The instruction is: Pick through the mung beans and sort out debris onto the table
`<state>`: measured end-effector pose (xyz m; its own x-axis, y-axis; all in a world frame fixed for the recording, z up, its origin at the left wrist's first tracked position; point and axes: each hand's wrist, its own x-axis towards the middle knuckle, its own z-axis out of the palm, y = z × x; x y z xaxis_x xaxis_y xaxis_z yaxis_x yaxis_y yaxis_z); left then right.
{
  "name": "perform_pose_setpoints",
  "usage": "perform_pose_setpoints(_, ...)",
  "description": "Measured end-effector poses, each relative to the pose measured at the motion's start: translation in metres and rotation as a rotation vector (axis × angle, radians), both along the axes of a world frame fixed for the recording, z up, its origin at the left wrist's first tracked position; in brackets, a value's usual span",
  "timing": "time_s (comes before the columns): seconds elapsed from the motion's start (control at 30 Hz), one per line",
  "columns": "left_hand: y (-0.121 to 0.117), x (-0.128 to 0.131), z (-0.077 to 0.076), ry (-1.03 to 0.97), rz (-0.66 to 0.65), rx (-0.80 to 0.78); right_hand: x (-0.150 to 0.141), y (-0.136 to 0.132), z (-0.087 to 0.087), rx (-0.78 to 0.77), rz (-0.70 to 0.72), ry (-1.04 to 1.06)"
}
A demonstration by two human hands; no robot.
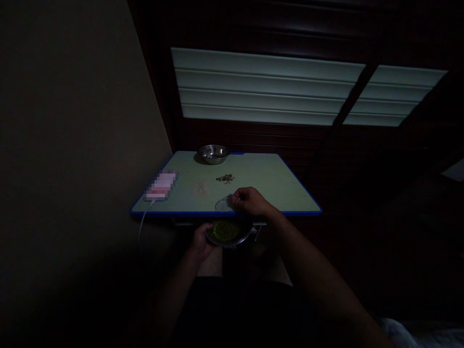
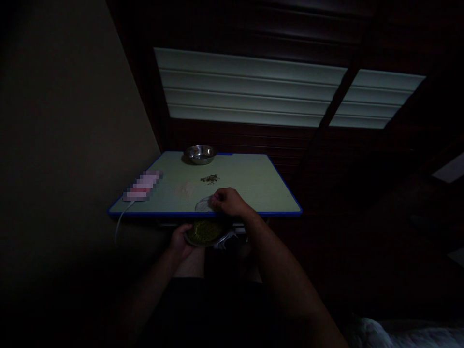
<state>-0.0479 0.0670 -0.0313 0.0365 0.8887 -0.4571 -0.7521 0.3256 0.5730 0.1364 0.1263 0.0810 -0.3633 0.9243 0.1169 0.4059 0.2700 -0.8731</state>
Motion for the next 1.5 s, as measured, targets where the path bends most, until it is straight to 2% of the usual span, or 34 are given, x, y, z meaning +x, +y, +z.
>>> perform_pose_setpoints(0.33, 0.001, -0.001, -0.004, -0.012, -0.018, 0.003, 0.003, 0.001, -0.001, 0.024, 0.047, -0.026)
perform_pose_setpoints(0.5, 0.000, -0.001, -0.001, -0.006, -0.008, 0.017, 0.004, 0.007, 0.001, 0.010, 0.001, 0.006)
perform_pose_setpoints(0.6, 0.000, 0.000, 0.002, 0.008, -0.010, 0.002, 0.004, 0.020, 0.001, -0.014, -0.084, 0.080)
perform_pose_setpoints(0.73, -0.001, 0.001, 0.005, 0.015, -0.013, -0.006, 0.004, 0.050, -0.004, 0.030, -0.245, 0.151)
perform_pose_setpoints(0.87, -0.001, 0.001, 0.005, 0.008, -0.015, -0.016, 0.004, 0.073, -0.010, 0.151, -0.489, 0.048)
perform_pose_setpoints(0.97, 0.000, 0.001, 0.004, 0.008, -0.009, -0.014, 0.005, 0.077, -0.012, 0.217, -0.637, -0.071)
perform_pose_setpoints(1.07, 0.000, 0.001, 0.005, 0.011, 0.006, -0.022, 0.006, 0.076, -0.011, 0.234, -0.727, -0.184)
perform_pose_setpoints(1.27, -0.001, 0.002, 0.006, -0.003, -0.001, -0.016, 0.005, 0.076, -0.007, 0.262, -0.678, -0.355)
perform_pose_setpoints(1.5, 0.001, 0.000, 0.001, -0.010, 0.019, -0.010, 0.004, 0.066, -0.010, 0.341, -0.621, -0.423)
